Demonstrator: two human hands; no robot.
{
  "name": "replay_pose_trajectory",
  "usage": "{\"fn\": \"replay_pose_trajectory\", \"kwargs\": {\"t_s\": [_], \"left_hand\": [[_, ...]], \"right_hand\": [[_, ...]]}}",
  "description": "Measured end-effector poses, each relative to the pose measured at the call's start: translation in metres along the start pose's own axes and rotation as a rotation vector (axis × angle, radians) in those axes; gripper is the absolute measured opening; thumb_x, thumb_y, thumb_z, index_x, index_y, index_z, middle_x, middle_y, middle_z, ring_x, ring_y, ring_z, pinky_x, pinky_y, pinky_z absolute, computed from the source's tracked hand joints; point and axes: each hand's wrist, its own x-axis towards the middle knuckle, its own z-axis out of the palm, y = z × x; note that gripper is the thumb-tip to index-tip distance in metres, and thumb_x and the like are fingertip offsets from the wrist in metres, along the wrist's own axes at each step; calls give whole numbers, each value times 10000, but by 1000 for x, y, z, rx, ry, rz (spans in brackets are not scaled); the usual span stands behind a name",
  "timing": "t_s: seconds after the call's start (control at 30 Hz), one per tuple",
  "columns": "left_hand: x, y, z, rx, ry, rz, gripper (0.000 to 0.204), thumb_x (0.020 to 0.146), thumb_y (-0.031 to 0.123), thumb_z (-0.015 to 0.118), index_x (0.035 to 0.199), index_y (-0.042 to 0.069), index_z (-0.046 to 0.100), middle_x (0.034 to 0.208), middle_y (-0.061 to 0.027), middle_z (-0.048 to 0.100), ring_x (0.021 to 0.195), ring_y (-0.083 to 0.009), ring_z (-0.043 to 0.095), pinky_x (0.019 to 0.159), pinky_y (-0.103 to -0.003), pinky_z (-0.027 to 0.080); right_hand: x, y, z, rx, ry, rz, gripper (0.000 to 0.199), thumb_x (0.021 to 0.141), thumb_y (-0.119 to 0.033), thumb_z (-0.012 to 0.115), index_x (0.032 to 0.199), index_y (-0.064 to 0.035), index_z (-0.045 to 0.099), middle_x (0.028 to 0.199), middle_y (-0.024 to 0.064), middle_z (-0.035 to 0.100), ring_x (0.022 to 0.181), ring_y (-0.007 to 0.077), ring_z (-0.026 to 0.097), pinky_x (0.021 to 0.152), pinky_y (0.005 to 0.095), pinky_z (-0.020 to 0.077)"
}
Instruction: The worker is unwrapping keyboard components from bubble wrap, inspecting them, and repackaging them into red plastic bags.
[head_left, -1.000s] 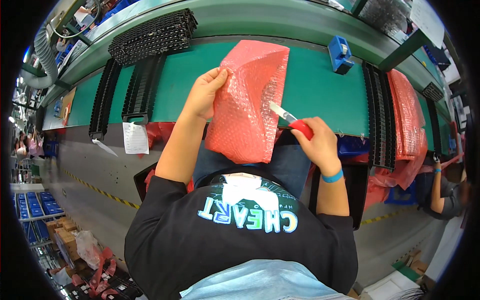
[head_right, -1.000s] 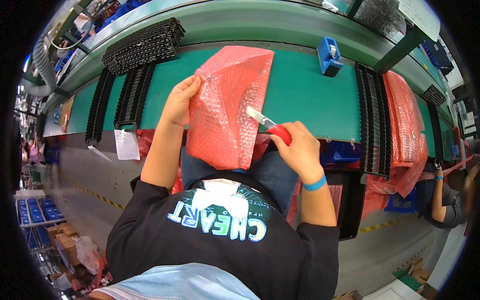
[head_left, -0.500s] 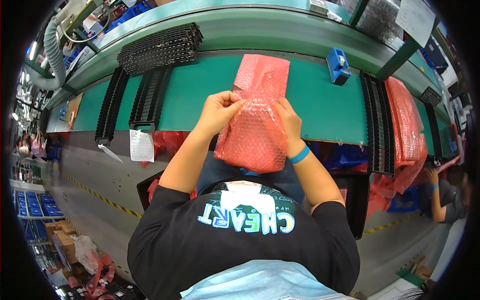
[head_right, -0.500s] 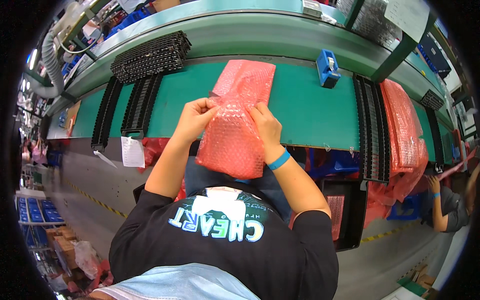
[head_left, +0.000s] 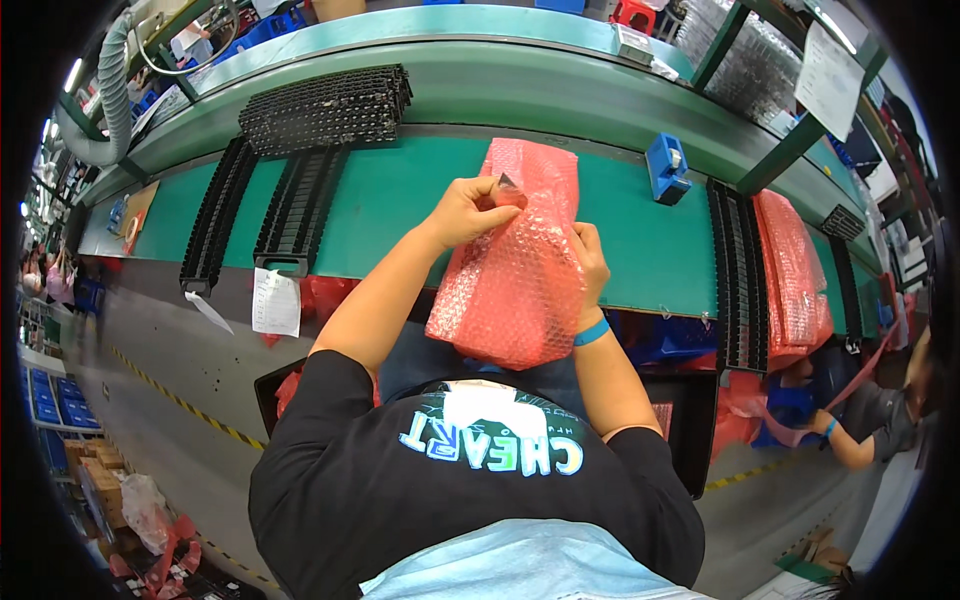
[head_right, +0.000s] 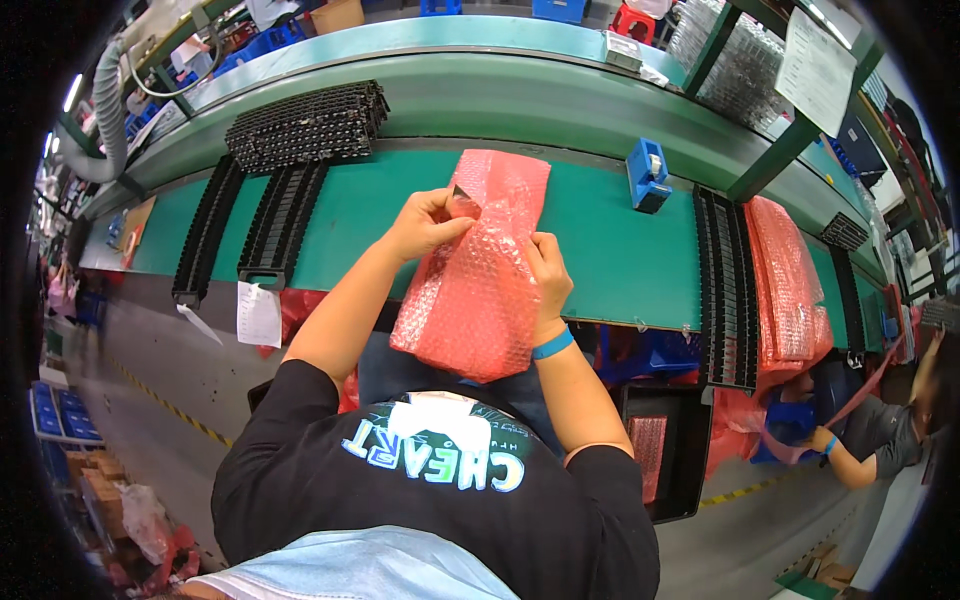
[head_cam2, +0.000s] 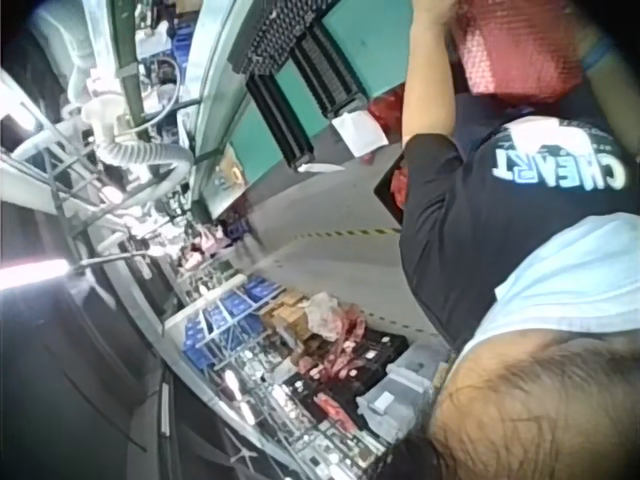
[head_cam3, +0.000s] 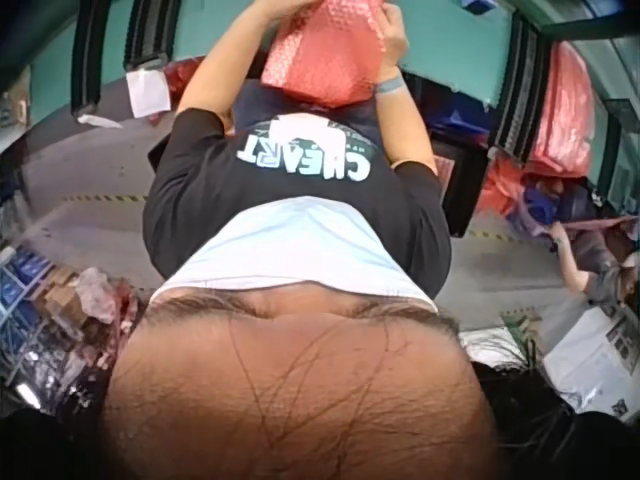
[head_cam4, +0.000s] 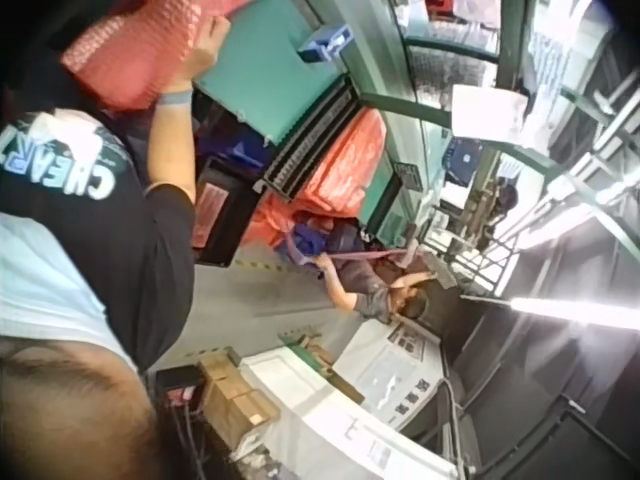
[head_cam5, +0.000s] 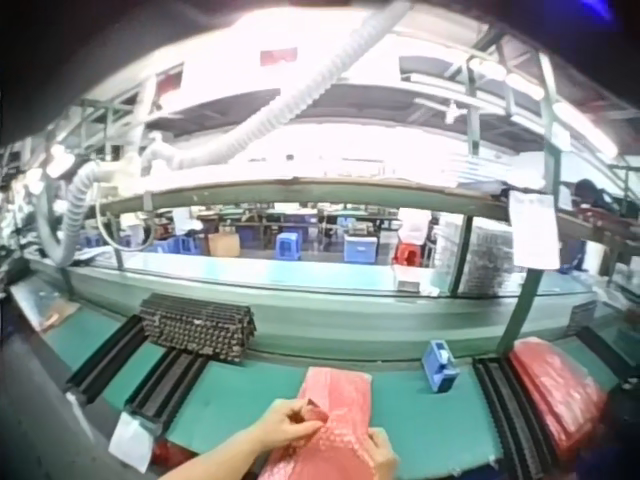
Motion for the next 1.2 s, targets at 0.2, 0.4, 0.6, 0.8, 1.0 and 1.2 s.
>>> {"fn": "replay_pose_trajectory", "kwargs": {"t_s": [0.2,0.4,0.6,0.8,1.0,1.2], "left_hand": [[-2,-36,1,-52,111,43,176,830,-30,706,726,70,606,774,10,642,624,-49,482,600,-177,423],[-4,-42,1,-120,179,41,209,830,-42,692,708,82,575,732,17,619,601,-57,479,589,-182,416],[-4,-45,-4,21,128,-24,205,824,-60,659,693,72,572,713,26,586,635,-69,495,611,-190,432],[-9,-21,7,-238,195,66,163,813,-84,574,720,50,590,833,-38,669,708,-99,550,658,-210,463],[-35,-14,-1,177,70,-12,173,798,-95,500,754,41,597,941,-98,706,827,-152,620,757,-236,494],[-44,-17,-2,267,79,-157,180,766,-104,493,759,40,600,938,-102,709,778,-159,609,739,-250,483]], "right_hand": [[7,8,14,-262,26,-147,209,799,-41,660,1007,-53,673,988,21,620,758,190,599,630,265,473],[-1,13,-5,-343,123,-154,302,762,-46,678,1063,-67,685,995,32,625,762,203,601,651,271,482],[17,-2,-67,-373,353,-136,343,819,-85,716,1161,-97,689,981,47,626,798,229,600,686,299,495],[26,11,-95,-497,233,-106,382,817,-144,757,1185,-89,672,994,83,630,861,246,604,720,328,496],[28,62,-107,-1019,49,83,624,755,-199,801,1330,-118,570,1253,135,564,1095,299,557,889,436,454],[64,-8,-41,-626,-302,-466,840,665,-126,777,1445,-209,477,1538,106,386,1379,296,408,1094,543,314]]}}
